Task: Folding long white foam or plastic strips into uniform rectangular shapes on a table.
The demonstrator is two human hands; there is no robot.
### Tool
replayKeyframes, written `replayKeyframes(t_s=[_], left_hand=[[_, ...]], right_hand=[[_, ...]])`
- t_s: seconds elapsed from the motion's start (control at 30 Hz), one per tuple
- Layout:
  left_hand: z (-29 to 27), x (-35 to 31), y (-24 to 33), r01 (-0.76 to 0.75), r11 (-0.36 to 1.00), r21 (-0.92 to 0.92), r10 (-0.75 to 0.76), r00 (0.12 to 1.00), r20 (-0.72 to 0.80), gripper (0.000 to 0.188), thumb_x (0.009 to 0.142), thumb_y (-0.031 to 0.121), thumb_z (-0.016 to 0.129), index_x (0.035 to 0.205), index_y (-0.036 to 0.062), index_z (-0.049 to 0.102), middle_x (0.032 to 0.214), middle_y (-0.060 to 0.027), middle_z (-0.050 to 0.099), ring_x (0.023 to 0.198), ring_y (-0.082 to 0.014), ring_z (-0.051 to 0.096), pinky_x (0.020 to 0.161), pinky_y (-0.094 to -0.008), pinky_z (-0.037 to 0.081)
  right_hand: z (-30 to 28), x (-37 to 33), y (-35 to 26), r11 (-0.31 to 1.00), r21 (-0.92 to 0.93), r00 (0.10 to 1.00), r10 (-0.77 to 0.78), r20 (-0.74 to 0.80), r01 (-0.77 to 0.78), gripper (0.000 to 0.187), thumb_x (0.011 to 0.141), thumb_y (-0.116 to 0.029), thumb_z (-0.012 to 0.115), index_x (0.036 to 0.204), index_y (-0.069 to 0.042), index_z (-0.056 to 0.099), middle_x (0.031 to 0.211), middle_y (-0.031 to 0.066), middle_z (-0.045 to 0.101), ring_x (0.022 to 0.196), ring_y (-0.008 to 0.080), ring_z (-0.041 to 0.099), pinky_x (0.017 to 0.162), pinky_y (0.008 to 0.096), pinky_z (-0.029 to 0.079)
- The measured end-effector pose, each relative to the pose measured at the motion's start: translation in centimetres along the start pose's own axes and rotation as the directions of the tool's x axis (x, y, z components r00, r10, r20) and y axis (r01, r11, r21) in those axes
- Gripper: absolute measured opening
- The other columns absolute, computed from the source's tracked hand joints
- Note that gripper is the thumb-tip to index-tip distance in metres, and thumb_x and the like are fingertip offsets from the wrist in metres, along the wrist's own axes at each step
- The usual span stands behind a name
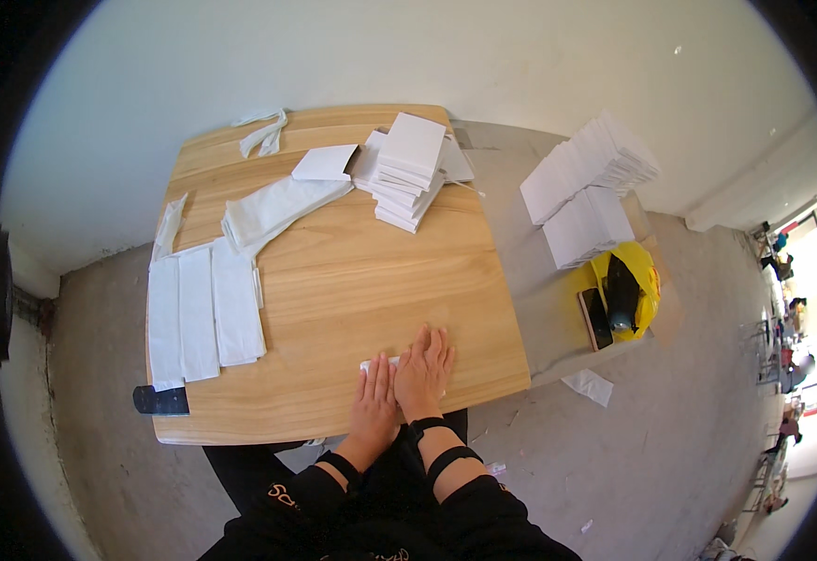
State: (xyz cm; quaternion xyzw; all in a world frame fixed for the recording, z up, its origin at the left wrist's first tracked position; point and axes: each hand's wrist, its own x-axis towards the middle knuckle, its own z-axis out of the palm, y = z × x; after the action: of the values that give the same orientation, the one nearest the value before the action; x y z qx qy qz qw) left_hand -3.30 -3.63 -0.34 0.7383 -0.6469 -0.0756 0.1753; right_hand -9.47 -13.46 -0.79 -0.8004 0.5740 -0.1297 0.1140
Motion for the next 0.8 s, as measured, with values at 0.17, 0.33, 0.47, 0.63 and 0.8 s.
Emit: replayKeyframes(t_s=[0.17,0.33,0.47,0.63,0.8], left_hand=[[0.0,-0.1,0.0,0.007,1.0,0.007,-0.007,1.0,0.007,0.062,0.085,0.015,0.046,0.141,-0.0079,0.032,0.151,-0.0227,0.025,0.142,-0.0345,0.02,0.116,-0.0443,0.016],[0.7,-0.1,-0.2,-0.042,0.993,0.108,0.042,0.999,0.0,0.072,0.081,0.023,0.052,0.141,-0.0097,0.029,0.15,-0.0256,0.024,0.142,-0.0373,0.018,0.116,-0.0469,0.012],[0.3,-0.3,0.1,-0.044,0.992,0.121,0.04,0.999,0.036,0.075,0.08,0.024,0.053,0.141,-0.01,0.028,0.151,-0.026,0.022,0.143,-0.0382,0.016,0.116,-0.048,0.011],[0.4,-0.5,0.0,-0.063,0.979,0.193,0.058,0.998,0.031,0.079,0.077,0.024,0.058,0.142,-0.0083,0.026,0.152,-0.0243,0.019,0.143,-0.0368,0.014,0.116,-0.0488,0.011],[-0.7,-0.4,0.2,-0.045,0.993,0.11,0.04,0.998,0.043,0.081,0.073,0.02,0.064,0.142,-0.0033,0.029,0.152,-0.0221,0.021,0.142,-0.0361,0.018,0.116,-0.0485,0.013]], right_hand=[[-0.1,-0.1,0.0,1.0,0.02,0.999,-0.013,-0.031,0.013,0.052,0.093,-0.023,0.044,0.139,-0.001,0.035,0.141,0.0203,0.034,0.138,0.0356,0.023,0.114,0.0509,0.014],[-0.3,0.1,0.1,1.0,0.019,1.0,-0.007,-0.017,0.008,0.054,0.093,-0.025,0.045,0.14,-0.001,0.033,0.142,0.0214,0.031,0.138,0.0357,0.022,0.114,0.0487,0.015],[-0.2,0.2,0.3,0.994,0.106,0.998,0.039,-0.046,-0.033,0.062,0.089,-0.028,0.055,0.137,0.005,0.034,0.137,0.0256,0.036,0.133,0.0388,0.028,0.112,0.0509,0.018],[-4.0,8.2,-3.3,0.858,0.511,0.949,0.12,-0.293,0.049,0.077,0.081,-0.029,0.069,0.136,0.01,0.032,0.137,0.0313,0.035,0.131,0.0405,0.03,0.109,0.047,0.023],[-12.8,18.2,-9.8,0.795,0.476,0.86,-0.109,-0.498,0.376,0.078,0.075,-0.032,0.075,0.132,0.006,0.038,0.134,0.0285,0.036,0.126,0.04,0.032,0.104,0.0479,0.029]])
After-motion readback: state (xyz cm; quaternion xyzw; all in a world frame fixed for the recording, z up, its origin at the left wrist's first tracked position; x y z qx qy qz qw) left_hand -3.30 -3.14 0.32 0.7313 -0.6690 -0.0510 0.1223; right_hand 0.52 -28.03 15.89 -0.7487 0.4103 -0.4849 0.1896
